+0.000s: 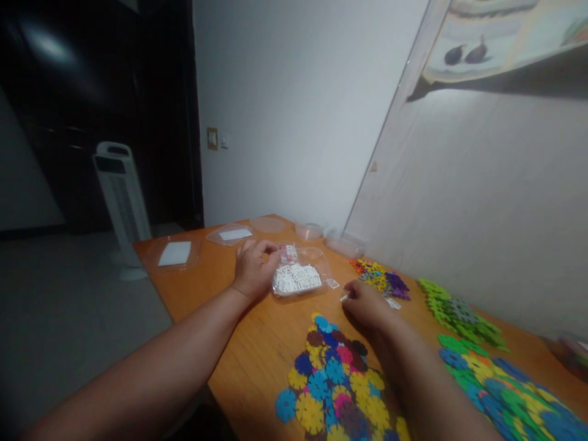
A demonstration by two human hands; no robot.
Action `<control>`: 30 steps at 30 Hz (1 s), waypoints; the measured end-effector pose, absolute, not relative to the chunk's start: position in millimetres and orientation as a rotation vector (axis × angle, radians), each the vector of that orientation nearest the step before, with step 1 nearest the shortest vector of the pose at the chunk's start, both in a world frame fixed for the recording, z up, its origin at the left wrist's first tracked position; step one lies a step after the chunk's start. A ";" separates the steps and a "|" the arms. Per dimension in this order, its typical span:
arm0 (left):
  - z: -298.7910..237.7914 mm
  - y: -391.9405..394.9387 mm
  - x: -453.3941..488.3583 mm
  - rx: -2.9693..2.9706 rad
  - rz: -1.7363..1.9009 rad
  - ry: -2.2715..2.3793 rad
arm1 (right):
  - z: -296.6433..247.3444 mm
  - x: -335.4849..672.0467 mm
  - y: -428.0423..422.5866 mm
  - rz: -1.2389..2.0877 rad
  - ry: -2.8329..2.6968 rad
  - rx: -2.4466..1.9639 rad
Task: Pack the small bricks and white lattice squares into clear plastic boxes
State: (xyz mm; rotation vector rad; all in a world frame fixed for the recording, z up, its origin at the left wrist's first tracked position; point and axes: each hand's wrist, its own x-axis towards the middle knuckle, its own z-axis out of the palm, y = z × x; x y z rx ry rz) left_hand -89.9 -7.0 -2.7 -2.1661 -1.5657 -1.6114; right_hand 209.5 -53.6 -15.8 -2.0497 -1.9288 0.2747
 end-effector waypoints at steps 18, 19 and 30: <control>-4.3 -5.2 -90.2 -2.149 -1.629 -1.539 | 55.3 178.7 -84.4 0.893 -1.367 -1.411; -4.3 -5.0 -90.1 -2.147 -1.628 -1.542 | 60.0 173.9 -86.0 0.909 -1.337 -1.348; -2.7 -4.0 -88.8 -2.129 -1.624 -1.556 | 104.9 168.1 -106.0 0.690 -0.945 -1.037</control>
